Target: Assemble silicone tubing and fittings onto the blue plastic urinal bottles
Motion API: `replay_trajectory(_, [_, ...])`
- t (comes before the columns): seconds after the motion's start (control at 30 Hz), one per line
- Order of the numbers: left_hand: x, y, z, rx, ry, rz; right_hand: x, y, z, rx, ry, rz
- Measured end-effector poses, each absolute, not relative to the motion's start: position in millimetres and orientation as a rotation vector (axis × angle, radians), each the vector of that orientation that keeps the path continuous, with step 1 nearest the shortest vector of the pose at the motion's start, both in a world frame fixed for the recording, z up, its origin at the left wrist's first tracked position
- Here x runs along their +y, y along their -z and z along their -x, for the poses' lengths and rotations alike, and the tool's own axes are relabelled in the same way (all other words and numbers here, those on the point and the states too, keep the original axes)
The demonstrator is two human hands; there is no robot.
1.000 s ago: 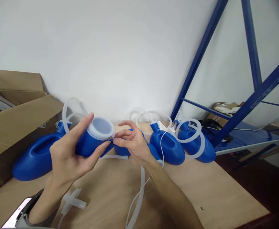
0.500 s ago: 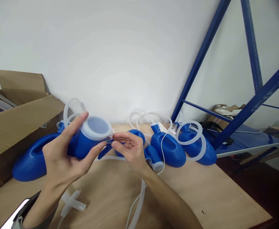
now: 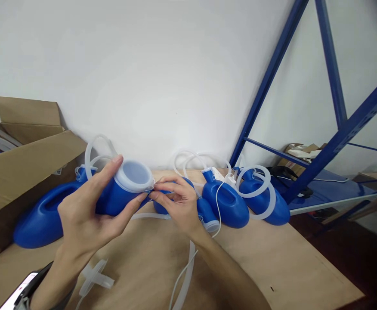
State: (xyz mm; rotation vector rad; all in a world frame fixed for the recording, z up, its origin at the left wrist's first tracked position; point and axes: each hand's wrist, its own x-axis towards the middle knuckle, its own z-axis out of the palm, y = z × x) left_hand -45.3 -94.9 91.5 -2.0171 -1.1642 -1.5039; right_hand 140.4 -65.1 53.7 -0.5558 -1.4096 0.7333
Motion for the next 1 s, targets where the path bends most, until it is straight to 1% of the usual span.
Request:
replay_trajectory(0.2, [-91, -85, 47, -1.207, 1.49, 1.96, -62, -48, -135, -1.349, -0.942, 0.515])
replay_trajectory(0.33, [-92, -85, 47, -1.168, 1.525, 1.932, -64, -49, -131, -1.245, -1.194, 0.518])
replay_trajectory(0.4, [-93, -86, 47, -1.151, 1.521, 1.933, -65, -50, -129, -1.236, -1.26, 0.554])
replay_trajectory(0.57, [-87, -85, 47, -1.137, 1.566, 1.97, -62, -47, -129, -1.317, -1.188, 0.654])
replay_trajectory(0.73, [-76, -91, 53, -1.182, 1.771, 2.038, -61, -48, -134, -1.522, -1.142, 0.653])
replay_trajectory(0.8, [-70, -95, 59, -1.238, 1.875, 2.016, -63, -48, -135, -1.632, -1.123, 0.739])
replay_trajectory(0.9, [-62, -101, 73, -1.28, 2.073, 1.871, -66, -33, -125, -2.031, -1.006, 0.873])
replay_trajectory(0.93, [-59, -103, 78, -1.297, 2.136, 1.814, -67, -23, -119, -2.221, -0.903, 0.868])
replay_trajectory(1.0, [-54, -104, 87, -1.353, 2.231, 1.71, -68, 2, -103, -2.609, -0.649, 0.718])
